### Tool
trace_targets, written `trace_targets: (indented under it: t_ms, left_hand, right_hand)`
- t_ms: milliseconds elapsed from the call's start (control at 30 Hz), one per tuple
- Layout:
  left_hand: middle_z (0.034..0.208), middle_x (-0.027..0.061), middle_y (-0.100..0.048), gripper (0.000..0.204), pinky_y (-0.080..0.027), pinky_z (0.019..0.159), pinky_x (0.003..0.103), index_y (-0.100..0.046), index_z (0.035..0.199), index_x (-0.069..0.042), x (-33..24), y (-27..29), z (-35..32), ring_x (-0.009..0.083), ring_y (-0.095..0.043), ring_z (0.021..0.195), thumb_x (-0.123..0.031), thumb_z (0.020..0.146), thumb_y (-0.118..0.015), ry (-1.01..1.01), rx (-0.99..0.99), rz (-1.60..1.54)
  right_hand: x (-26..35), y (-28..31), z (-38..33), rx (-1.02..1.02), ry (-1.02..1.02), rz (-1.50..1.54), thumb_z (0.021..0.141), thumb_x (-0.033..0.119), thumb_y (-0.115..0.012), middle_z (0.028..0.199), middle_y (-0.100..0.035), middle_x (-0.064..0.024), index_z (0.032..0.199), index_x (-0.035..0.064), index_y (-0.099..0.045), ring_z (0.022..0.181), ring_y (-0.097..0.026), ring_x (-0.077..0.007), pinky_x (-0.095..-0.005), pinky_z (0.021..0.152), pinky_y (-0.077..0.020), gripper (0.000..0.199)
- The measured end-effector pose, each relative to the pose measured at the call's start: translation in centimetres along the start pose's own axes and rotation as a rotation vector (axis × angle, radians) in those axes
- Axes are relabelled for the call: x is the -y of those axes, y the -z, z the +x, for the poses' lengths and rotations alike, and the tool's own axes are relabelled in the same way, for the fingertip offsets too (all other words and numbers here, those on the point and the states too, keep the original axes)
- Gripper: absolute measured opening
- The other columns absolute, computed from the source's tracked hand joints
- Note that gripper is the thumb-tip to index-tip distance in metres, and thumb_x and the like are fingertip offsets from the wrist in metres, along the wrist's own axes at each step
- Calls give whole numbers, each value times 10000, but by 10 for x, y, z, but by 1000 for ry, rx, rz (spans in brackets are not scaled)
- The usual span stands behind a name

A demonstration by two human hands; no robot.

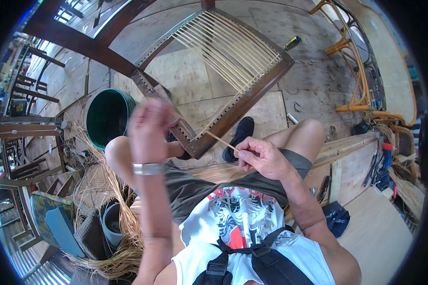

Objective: The person is repairing a chair by weaving rattan or similar natural fibers onto the seat frame.

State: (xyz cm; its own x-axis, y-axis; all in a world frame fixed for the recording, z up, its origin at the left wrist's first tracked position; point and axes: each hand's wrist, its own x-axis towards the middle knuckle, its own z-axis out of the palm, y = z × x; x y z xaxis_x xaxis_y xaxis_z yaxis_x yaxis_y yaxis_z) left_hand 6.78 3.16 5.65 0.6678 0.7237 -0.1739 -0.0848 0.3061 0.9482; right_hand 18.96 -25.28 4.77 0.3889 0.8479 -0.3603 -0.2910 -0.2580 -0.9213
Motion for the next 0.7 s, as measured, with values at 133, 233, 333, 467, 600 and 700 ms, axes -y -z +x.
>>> trace_targets:
  t_ms: [133,233,333,467,600,700]
  left_hand:
    - [952,48,-674,192,-516,738,234,-640,1078,-58,-155,178,69,103,-627,816,-230,999,-606,-301,-169,386]
    - [1124,148,-672,265,-529,897,293,-603,1157,3,-281,302,133,200,-667,990,-181,970,-646,-538,-286,192]
    - [1080,124,-675,268,-528,863,293,-612,1169,-17,-272,327,142,185,-664,960,-159,948,-664,-424,-817,1307]
    - [1020,91,-679,288,-526,818,293,-622,1185,-45,-169,192,52,166,-659,920,-131,918,-689,-450,-309,1030]
    - [961,58,-682,324,-524,773,293,-633,1201,-72,-65,43,-53,146,-655,881,-103,889,-713,-113,405,704]
    - [924,63,-683,231,-518,706,289,-654,1084,-47,-41,26,-53,146,-652,812,-114,878,-732,-19,640,736]
  right_hand:
    - [-18,35,-4,-43,-40,-21,979,97,-617,800,-671,-29,1009,-6,-665,718,-629,-81,-228,648,-530,117]
    - [-30,66,-4,-108,-96,-218,985,107,-608,817,-678,-24,1004,-8,-668,715,-622,-82,-224,649,-513,131]
    - [-31,69,3,-130,-70,-259,974,128,-617,808,-680,-41,990,-19,-664,705,-612,-92,-241,648,-499,155]
    - [-2,19,21,-198,35,-588,938,92,-624,800,-652,-61,972,2,-657,696,-595,-124,-269,642,-485,101]
    - [37,-43,42,-54,206,-751,899,53,-625,833,-667,-134,959,-4,-650,736,-672,-226,-343,642,-507,87]
    - [45,-54,46,102,490,-705,897,77,-618,811,-665,-175,928,3,-638,761,-663,-369,-407,667,-523,82]
